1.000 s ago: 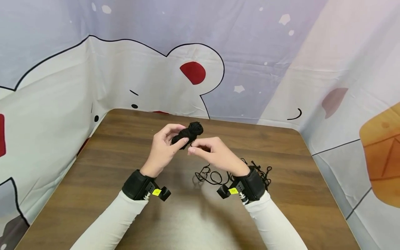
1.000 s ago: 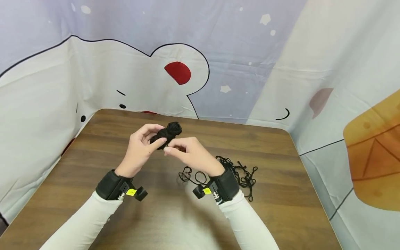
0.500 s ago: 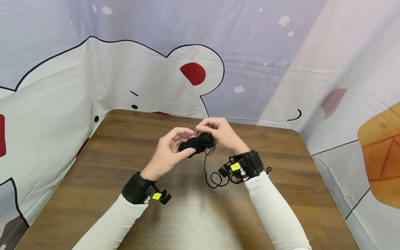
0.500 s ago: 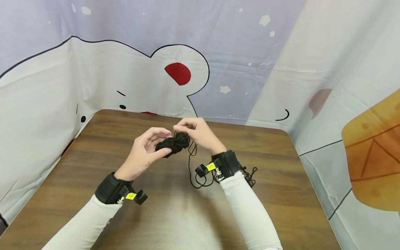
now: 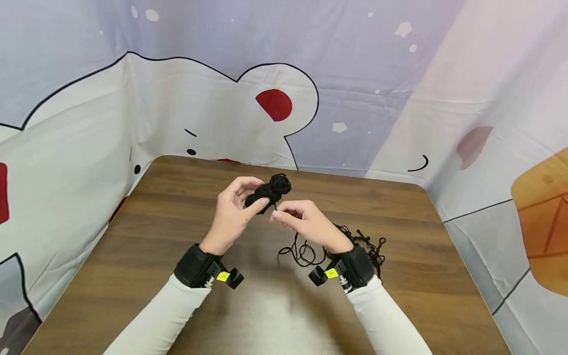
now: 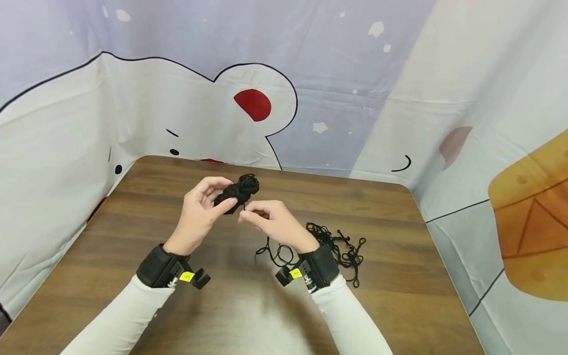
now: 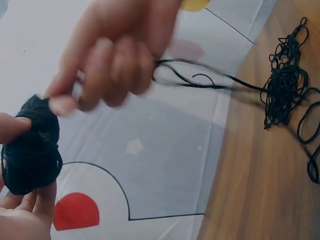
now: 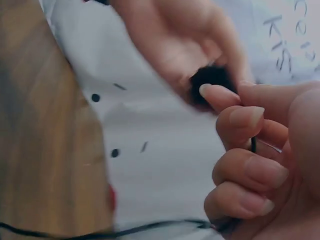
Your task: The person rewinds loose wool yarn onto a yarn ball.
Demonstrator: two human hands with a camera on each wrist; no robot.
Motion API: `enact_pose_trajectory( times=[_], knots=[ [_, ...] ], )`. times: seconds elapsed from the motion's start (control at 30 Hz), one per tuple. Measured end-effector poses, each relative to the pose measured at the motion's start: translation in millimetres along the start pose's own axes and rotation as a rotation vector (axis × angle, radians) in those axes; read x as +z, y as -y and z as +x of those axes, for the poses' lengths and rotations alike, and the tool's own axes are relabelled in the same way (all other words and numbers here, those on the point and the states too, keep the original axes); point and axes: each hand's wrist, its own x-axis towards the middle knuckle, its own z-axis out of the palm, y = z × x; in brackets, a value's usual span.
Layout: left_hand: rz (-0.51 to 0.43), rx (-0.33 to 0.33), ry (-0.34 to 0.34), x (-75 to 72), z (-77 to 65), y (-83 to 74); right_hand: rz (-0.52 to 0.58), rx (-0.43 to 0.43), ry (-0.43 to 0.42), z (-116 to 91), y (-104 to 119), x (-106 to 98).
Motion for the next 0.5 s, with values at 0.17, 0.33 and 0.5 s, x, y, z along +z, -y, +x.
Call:
enact_pose_trajectory(
  times=[0.17,0.33,0.5],
  knots=[
    [0.037,-0.001,0.039,2.0,-0.7,3.0,-0.105,-0.068,-0.022,0.2,29.9,-14.4],
    [0.036,0.029,0.139,3.7,-3.2,2.2,-0.127,-0.116,-0.086,10.4,47.9,-31.5],
    [-0.011,0.069,0.240,5.8,-5.1,-1.6,-0.091,-0.085,-0.134,23.0,41.1,-44.8]
  ],
)
